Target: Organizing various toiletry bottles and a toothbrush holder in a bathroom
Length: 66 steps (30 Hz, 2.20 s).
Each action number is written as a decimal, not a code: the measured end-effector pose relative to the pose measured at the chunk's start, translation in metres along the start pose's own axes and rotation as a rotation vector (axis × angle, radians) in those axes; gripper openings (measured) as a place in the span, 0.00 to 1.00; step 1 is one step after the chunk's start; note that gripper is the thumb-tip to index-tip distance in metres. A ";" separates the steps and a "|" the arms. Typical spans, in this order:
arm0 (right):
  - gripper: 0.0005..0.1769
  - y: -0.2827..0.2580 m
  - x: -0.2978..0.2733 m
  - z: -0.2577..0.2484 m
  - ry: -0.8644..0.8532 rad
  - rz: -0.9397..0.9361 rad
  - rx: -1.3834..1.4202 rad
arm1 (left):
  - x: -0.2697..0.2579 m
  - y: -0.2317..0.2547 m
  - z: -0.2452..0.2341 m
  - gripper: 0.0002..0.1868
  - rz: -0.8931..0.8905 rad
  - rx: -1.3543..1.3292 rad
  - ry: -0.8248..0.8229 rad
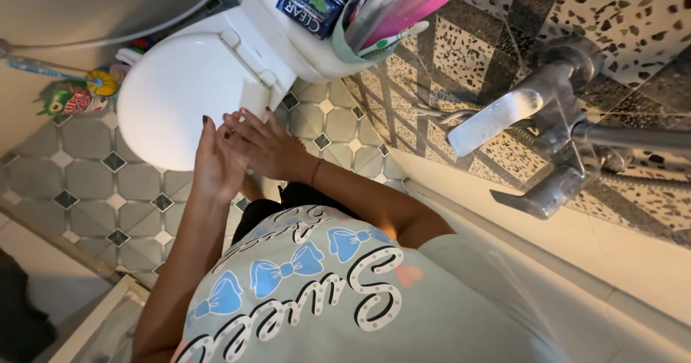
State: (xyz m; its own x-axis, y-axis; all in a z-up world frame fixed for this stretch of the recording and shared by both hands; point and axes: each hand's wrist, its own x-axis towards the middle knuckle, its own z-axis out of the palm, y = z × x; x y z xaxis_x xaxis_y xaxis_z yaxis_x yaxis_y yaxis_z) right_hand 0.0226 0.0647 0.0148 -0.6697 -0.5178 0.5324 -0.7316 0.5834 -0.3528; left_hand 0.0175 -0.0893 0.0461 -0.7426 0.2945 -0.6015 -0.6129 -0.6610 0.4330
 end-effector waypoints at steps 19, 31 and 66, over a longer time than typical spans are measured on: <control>0.08 -0.038 0.002 0.064 -0.003 0.597 0.042 | -0.091 0.064 -0.049 0.36 -0.086 0.309 -0.305; 0.02 -0.067 0.026 0.014 0.243 0.746 0.235 | -0.060 0.080 -0.054 0.35 -0.120 0.513 -0.323; 0.26 0.147 0.019 -0.180 0.807 1.113 0.146 | 0.107 -0.007 0.173 0.43 -0.133 0.633 -0.410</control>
State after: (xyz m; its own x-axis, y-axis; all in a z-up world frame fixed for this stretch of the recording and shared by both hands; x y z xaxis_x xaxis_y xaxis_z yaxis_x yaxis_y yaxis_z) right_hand -0.0744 0.2529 0.1117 -0.6823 0.7043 0.1961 0.0943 0.3508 -0.9317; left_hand -0.1040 0.0660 0.0947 -0.6168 0.6580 -0.4320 -0.6504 -0.1170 0.7505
